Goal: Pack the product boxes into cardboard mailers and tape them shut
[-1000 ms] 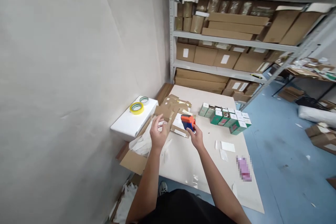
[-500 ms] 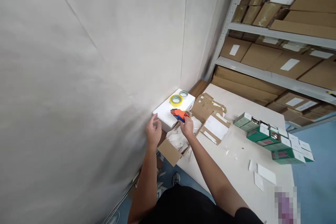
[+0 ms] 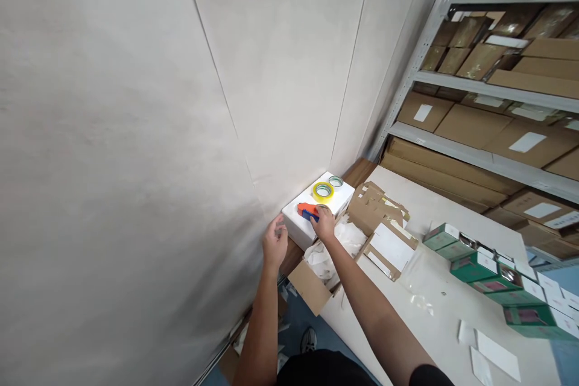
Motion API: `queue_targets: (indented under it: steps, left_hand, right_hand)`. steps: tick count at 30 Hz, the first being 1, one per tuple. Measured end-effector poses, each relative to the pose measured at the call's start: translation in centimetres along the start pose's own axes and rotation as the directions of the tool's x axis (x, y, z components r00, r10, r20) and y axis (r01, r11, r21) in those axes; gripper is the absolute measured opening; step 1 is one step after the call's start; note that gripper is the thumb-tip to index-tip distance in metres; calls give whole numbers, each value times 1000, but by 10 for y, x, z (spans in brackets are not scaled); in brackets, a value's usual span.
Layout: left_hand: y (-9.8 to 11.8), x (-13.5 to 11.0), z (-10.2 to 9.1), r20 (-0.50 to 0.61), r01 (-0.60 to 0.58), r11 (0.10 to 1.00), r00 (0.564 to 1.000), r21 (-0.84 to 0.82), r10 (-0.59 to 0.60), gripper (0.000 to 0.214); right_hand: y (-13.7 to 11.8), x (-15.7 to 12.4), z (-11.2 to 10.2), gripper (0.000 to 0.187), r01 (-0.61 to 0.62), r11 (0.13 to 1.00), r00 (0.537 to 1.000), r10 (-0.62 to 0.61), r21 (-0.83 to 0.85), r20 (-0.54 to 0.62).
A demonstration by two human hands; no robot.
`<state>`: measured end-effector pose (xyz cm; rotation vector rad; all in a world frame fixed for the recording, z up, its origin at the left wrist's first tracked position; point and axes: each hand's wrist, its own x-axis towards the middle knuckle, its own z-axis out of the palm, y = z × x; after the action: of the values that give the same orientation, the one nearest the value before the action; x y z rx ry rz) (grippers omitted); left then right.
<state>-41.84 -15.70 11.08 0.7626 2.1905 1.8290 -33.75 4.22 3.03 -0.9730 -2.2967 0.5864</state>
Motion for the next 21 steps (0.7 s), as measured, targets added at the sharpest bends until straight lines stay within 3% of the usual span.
queue_targets:
  steps: [5,11,16,21]
  left_hand:
    - [12,5,46,163,-59,997,984,-57,67,39]
    - [28,-1,120,404,-55,990,909,-133,105,39]
    - [38,-30,193,614,-13,985,780,-172,117,42]
    - [53,-84,267,777,49,981,618,-187,118,42]
  right_hand:
    - [13,-14,-36,38,91,975,980,-51,205,-192]
    - [58,-45,-106,42,-29,962,938,121,273,-326]
    - [109,-97,-169,38,-194,935,861,307,296,-405]
    - [151,-165,-226,36,-366,877,745,476,310,-468]
